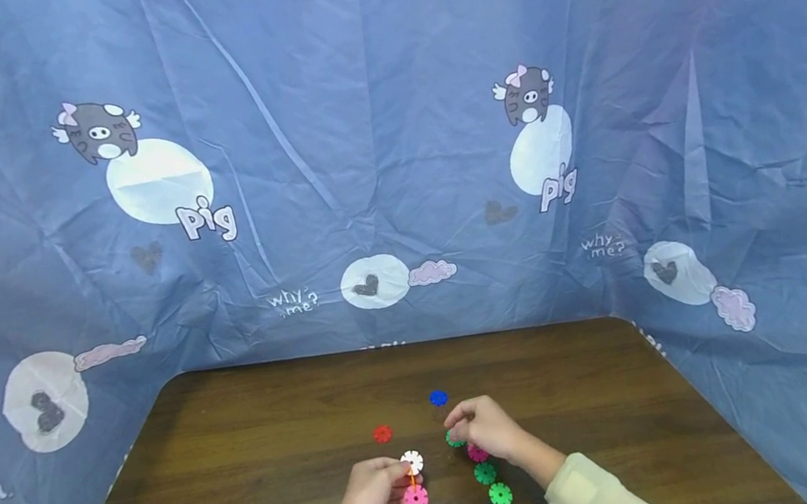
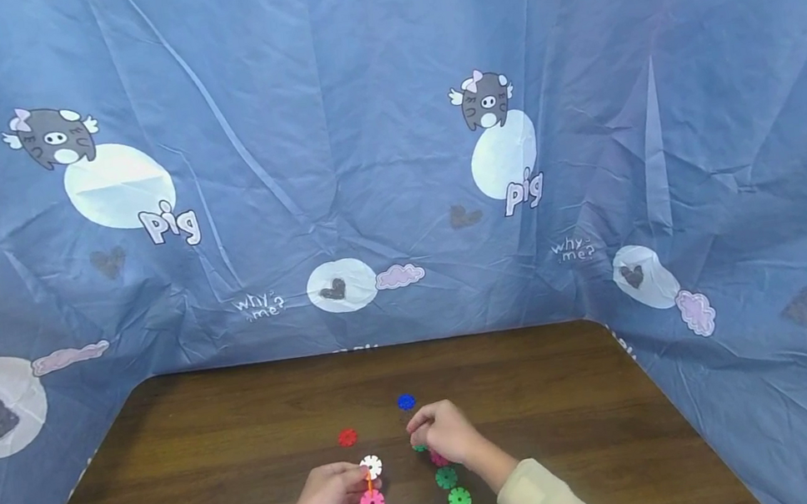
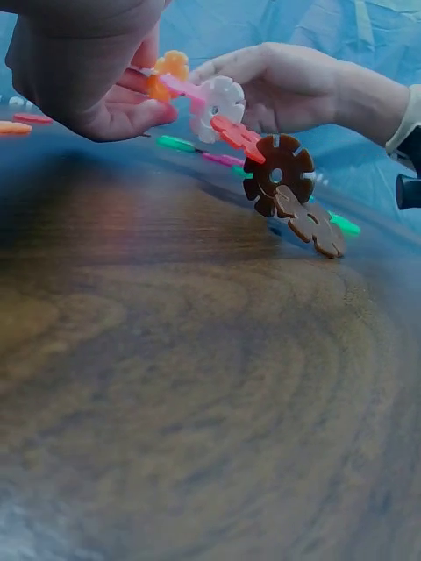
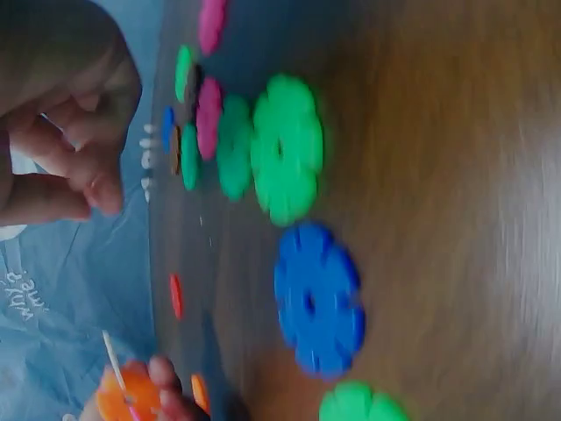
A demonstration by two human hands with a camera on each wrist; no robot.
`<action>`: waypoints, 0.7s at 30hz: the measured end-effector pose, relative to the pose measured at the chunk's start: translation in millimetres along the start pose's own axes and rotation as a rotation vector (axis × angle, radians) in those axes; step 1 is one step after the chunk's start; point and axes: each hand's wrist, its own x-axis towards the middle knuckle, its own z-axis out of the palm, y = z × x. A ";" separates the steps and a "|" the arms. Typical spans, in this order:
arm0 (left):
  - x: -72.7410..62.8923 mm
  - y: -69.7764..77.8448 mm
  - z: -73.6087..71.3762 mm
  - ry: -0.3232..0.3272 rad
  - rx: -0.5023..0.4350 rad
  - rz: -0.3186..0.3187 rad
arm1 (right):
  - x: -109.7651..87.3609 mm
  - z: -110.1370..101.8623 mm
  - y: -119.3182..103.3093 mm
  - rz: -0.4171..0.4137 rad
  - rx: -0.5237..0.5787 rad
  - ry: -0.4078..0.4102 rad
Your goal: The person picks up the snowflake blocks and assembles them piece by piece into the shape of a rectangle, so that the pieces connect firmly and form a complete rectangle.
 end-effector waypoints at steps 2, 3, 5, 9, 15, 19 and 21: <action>1.2 -1.5 -0.7 0.003 -0.002 -0.003 | -0.3 -5.3 1.7 -0.035 -0.133 0.002; 1.3 -1.8 -1.1 0.005 -0.003 -0.003 | -0.6 -6.8 2.4 -0.053 -0.190 0.006; 1.3 -2.0 -1.5 0.007 -0.005 -0.002 | -0.9 -7.9 4.6 -0.087 -0.301 0.034; 0.4 -0.8 -2.0 0.013 0.003 0.005 | 2.0 -4.6 11.5 -0.109 -0.489 0.101; 0.2 -0.4 -2.0 -0.001 0.011 0.010 | 6.6 4.4 16.3 -0.036 -0.645 0.112; 0.4 0.3 -1.7 -0.007 0.021 0.010 | 8.5 6.8 15.8 -0.033 -0.682 0.093; 0.3 0.8 -1.6 -0.006 0.027 0.008 | 9.9 6.9 15.6 -0.032 -0.689 0.089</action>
